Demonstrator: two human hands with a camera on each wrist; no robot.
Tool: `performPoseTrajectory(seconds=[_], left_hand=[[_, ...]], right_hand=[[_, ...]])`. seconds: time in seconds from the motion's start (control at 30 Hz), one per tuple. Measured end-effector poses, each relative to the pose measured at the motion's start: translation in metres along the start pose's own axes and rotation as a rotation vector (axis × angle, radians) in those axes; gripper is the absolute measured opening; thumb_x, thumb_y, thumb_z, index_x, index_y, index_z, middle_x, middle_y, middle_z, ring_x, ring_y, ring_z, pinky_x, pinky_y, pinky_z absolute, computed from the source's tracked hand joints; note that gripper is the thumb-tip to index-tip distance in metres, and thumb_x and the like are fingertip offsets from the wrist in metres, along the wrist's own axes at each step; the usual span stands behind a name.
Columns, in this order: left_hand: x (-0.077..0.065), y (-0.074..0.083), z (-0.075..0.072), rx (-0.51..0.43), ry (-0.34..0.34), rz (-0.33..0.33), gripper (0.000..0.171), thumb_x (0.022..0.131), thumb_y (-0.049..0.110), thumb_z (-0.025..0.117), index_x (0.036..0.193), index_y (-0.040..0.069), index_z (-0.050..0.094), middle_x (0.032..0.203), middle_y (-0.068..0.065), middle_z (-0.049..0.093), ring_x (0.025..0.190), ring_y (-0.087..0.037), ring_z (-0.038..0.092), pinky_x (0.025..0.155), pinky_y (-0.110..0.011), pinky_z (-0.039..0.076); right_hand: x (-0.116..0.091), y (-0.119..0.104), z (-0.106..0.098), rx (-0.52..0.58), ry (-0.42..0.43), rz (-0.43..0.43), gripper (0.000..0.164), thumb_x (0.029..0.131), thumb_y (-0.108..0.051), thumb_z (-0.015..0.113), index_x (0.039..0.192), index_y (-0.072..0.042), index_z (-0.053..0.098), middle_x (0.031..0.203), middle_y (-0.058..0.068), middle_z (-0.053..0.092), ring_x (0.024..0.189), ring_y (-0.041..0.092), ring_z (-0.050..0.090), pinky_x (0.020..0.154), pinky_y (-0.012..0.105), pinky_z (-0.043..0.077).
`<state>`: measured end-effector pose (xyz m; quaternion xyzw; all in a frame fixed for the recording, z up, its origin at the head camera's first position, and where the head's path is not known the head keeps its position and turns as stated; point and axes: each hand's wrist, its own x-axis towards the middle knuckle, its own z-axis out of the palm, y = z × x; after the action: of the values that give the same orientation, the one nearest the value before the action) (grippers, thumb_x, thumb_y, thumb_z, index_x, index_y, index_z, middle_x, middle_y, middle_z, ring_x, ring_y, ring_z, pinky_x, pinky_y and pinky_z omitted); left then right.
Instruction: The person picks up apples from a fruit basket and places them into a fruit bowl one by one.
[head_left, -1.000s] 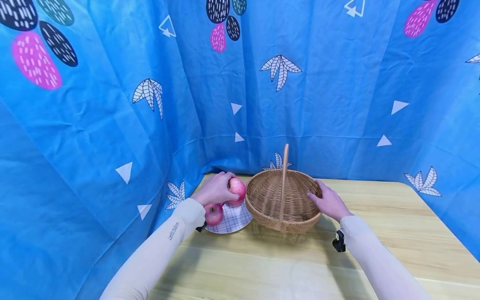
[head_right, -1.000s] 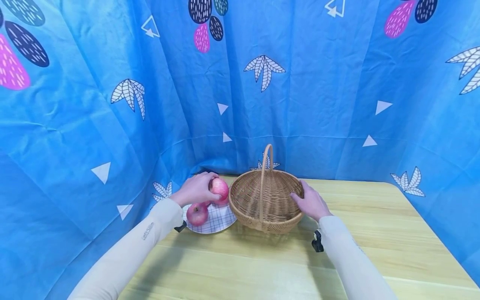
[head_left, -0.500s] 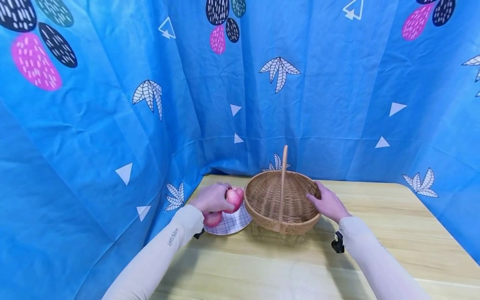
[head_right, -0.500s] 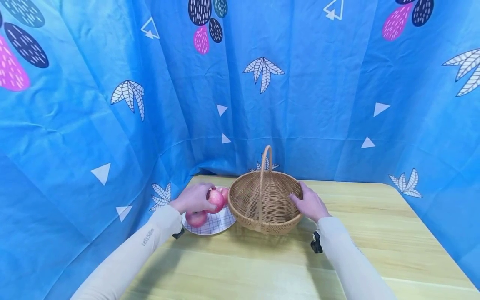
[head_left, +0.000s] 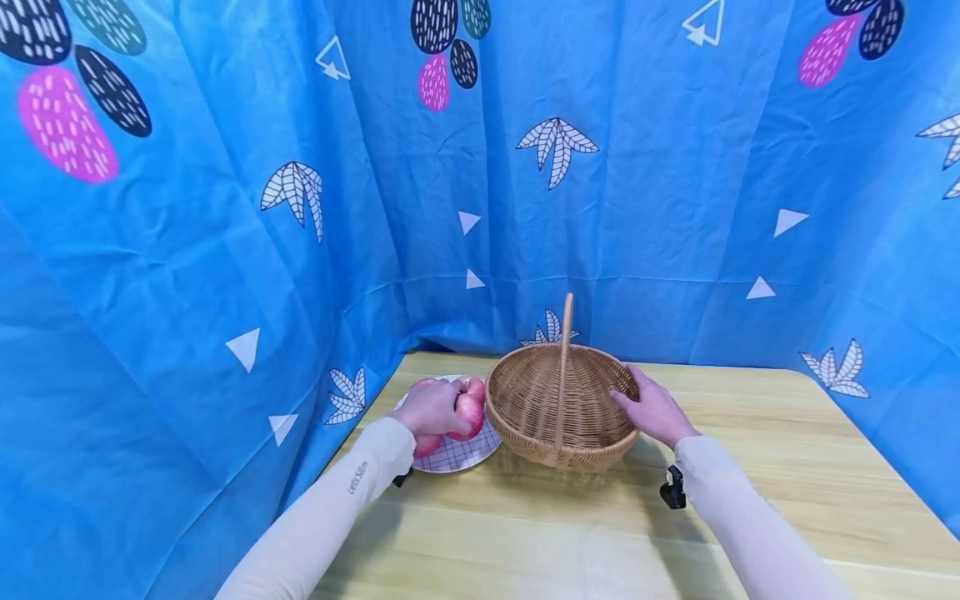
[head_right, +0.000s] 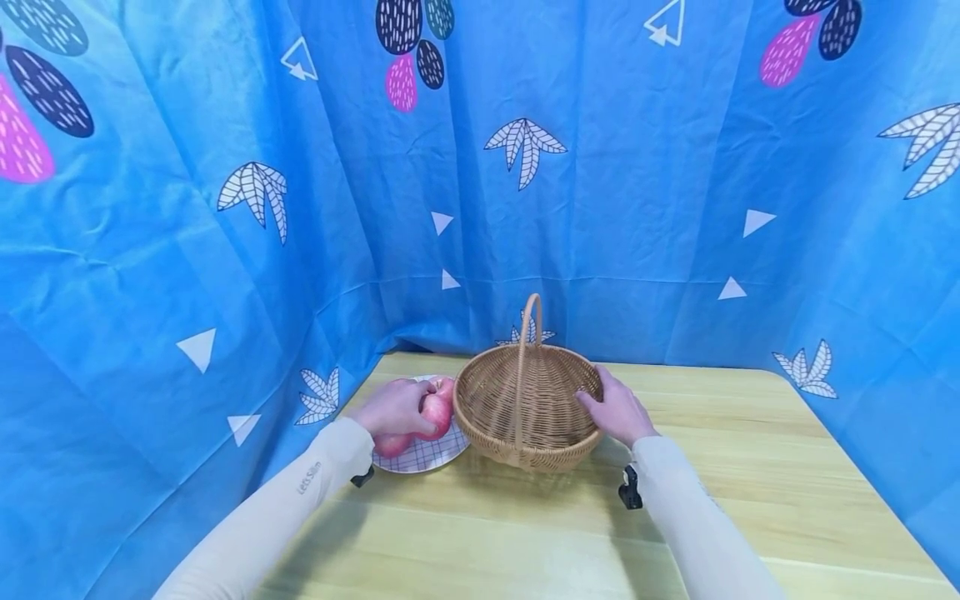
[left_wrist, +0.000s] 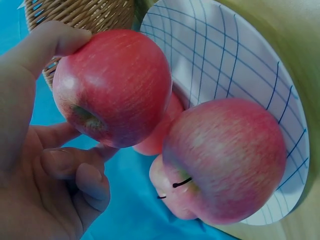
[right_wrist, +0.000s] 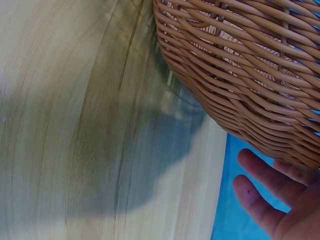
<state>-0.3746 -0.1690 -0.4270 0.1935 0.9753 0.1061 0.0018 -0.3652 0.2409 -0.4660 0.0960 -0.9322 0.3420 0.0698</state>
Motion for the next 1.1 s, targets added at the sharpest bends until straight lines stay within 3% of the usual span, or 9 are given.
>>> performPoseTrajectory(seconds=[0.2, 0.4, 0.67, 0.93, 1.0, 1.1], left_hand=[[0.003, 0.001, 0.008, -0.019, -0.010, 0.003, 0.087, 0.067, 0.042, 0.079, 0.144, 0.014, 0.052, 0.118, 0.000, 0.067, 0.104, -0.023, 0.058, 0.100, -0.047, 0.046], [0.006, 0.005, 0.016, 0.040, -0.029, 0.006, 0.076, 0.065, 0.041, 0.081, 0.133, 0.018, 0.057, 0.123, -0.001, 0.061, 0.095, -0.020, 0.059, 0.095, -0.053, 0.046], [0.008, 0.006, 0.025, 0.098, -0.023, 0.024, 0.087, 0.068, 0.040, 0.079, 0.146, 0.015, 0.051, 0.136, -0.013, 0.059, 0.101, -0.023, 0.061, 0.093, -0.054, 0.049], [0.012, 0.000, 0.031, 0.105, 0.042, 0.044, 0.062, 0.070, 0.041, 0.081, 0.125, 0.017, 0.064, 0.118, -0.007, 0.066, 0.092, -0.020, 0.061, 0.089, -0.050, 0.051], [0.014, 0.000, 0.033, 0.116, 0.064, 0.048, 0.059, 0.071, 0.041, 0.080, 0.123, 0.018, 0.064, 0.114, -0.005, 0.066, 0.090, -0.020, 0.061, 0.087, -0.049, 0.051], [0.014, 0.000, 0.037, 0.133, 0.058, 0.036, 0.068, 0.071, 0.046, 0.082, 0.129, 0.017, 0.062, 0.124, -0.009, 0.063, 0.097, -0.023, 0.063, 0.090, -0.053, 0.050]], right_hand=[[0.001, 0.000, 0.001, -0.011, 0.010, -0.012, 0.082, 0.101, -0.057, 0.048, 0.159, -0.005, 0.022, 0.150, 0.031, 0.043, 0.134, 0.051, 0.046, 0.109, 0.065, 0.035], [-0.001, 0.000, 0.000, -0.009, 0.016, -0.009, 0.082, 0.101, -0.056, 0.049, 0.159, -0.006, 0.022, 0.149, 0.032, 0.044, 0.133, 0.051, 0.047, 0.109, 0.065, 0.036], [-0.002, 0.002, 0.001, -0.005, 0.023, -0.007, 0.083, 0.101, -0.056, 0.049, 0.159, -0.006, 0.020, 0.150, 0.032, 0.042, 0.134, 0.051, 0.046, 0.110, 0.065, 0.034], [0.000, 0.001, 0.001, 0.003, 0.009, -0.009, 0.085, 0.100, -0.058, 0.048, 0.160, -0.005, 0.018, 0.151, 0.032, 0.040, 0.135, 0.051, 0.045, 0.110, 0.065, 0.034], [0.000, 0.001, 0.001, 0.009, 0.013, -0.006, 0.085, 0.100, -0.058, 0.049, 0.160, -0.005, 0.018, 0.152, 0.032, 0.040, 0.135, 0.051, 0.044, 0.110, 0.065, 0.033], [0.000, 0.002, 0.001, 0.002, 0.014, 0.002, 0.086, 0.100, -0.059, 0.048, 0.160, -0.005, 0.019, 0.152, 0.032, 0.039, 0.135, 0.052, 0.044, 0.111, 0.065, 0.033]])
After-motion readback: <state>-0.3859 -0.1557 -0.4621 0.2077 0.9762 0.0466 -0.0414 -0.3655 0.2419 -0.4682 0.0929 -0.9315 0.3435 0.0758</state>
